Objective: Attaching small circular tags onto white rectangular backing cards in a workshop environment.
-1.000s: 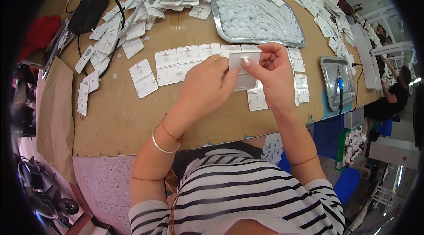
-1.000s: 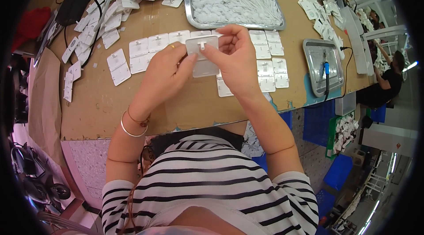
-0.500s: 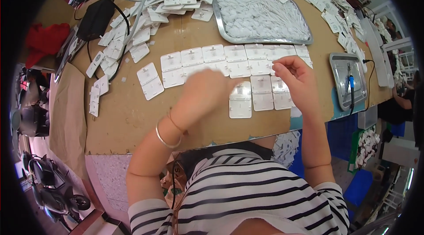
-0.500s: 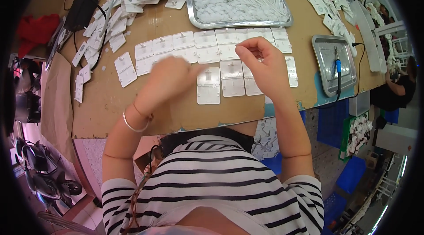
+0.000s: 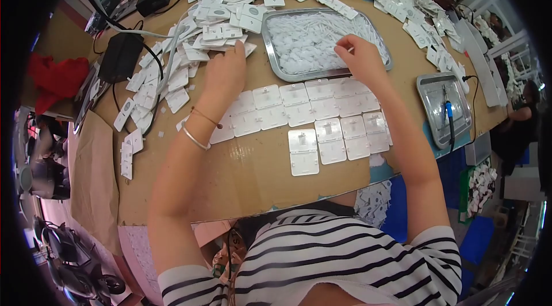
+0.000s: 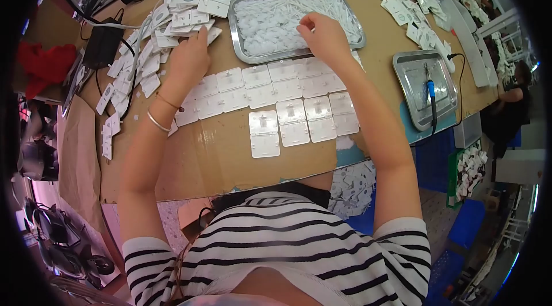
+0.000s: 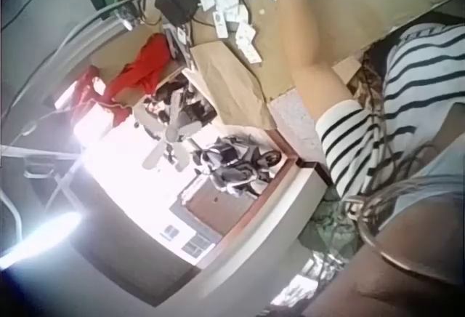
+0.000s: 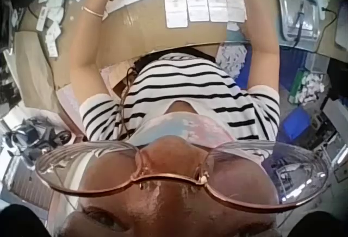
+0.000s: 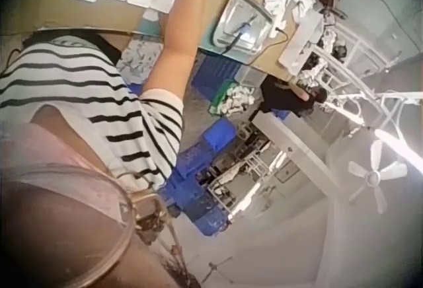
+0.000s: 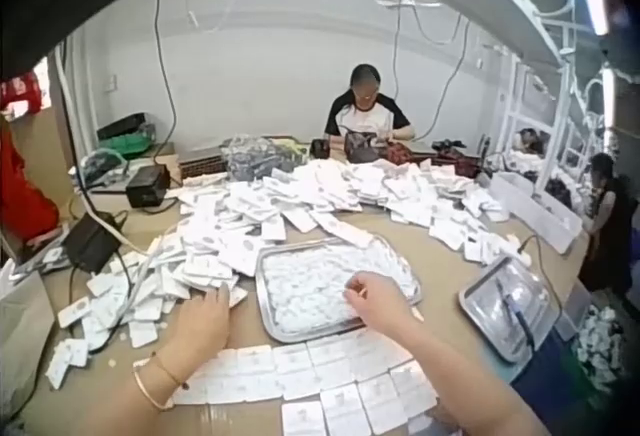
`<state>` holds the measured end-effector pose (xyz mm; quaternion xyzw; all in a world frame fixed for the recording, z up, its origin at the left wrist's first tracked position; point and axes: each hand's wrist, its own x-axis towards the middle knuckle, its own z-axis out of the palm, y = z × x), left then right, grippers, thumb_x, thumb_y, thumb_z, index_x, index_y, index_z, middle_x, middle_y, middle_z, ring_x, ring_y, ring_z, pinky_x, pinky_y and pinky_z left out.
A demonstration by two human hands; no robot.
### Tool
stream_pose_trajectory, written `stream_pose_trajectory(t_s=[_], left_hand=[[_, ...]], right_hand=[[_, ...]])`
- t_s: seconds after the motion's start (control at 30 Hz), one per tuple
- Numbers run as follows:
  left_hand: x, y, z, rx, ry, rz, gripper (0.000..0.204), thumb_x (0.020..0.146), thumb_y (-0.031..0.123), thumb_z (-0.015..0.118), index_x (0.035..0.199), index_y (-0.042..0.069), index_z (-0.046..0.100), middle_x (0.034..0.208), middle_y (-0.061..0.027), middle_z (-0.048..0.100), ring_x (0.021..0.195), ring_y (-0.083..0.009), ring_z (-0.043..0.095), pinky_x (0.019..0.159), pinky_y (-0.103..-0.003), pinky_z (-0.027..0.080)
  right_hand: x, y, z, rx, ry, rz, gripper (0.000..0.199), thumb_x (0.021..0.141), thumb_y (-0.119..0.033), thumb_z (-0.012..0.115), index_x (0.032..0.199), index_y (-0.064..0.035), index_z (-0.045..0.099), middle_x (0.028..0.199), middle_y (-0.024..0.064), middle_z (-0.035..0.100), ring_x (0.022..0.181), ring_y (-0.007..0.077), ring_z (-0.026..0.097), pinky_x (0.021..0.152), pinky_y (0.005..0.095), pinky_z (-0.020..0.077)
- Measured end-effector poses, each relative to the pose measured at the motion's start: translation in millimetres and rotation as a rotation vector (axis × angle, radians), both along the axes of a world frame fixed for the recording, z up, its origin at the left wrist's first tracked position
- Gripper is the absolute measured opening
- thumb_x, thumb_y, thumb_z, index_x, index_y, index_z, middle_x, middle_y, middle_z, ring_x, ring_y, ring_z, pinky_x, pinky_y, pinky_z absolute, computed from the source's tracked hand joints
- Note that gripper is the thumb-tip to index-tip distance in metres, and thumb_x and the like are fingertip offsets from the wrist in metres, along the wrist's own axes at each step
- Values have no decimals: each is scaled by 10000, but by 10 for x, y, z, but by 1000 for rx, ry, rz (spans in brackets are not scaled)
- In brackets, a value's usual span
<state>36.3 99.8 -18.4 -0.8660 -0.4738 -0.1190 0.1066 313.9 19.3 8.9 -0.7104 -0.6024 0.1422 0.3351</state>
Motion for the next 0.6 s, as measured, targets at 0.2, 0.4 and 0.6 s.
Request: stream_pose_trajectory(t_s=[0.2, 0.4, 0.6], left_hand=[[-426, -108, 337, 35, -289, 54, 393, 791, 141, 583, 1156, 9, 521, 909, -138, 620, 797, -243, 602, 662, -327, 488], [-320, -559, 452, -830, -1392, 45, 305, 831, 179, 615, 1098, 54, 536, 1020, -55, 600, 883, -146, 589, 731, -270, 494], [-3, -924, 417, -1232, -1680, -58, 313, 844, 184, 626, 1097, 27, 528, 1031, -42, 595, 895, -146, 591, 756, -285, 501]], right_hand=[[128, 503, -69, -198, -425, 32, 138, 808, -155, 582, 898, -67, 641, 864, 114, 645, 806, 286, 611, 709, 370, 478], [143, 529, -151, -53, -406, 58, 161, 841, -136, 561, 963, -47, 618, 866, 132, 639, 802, 293, 601, 739, 344, 464], [128, 396, -7, -38, -29, 145, 184, 863, -105, 541, 1007, -6, 598, 852, 100, 643, 772, 188, 596, 740, 285, 454]])
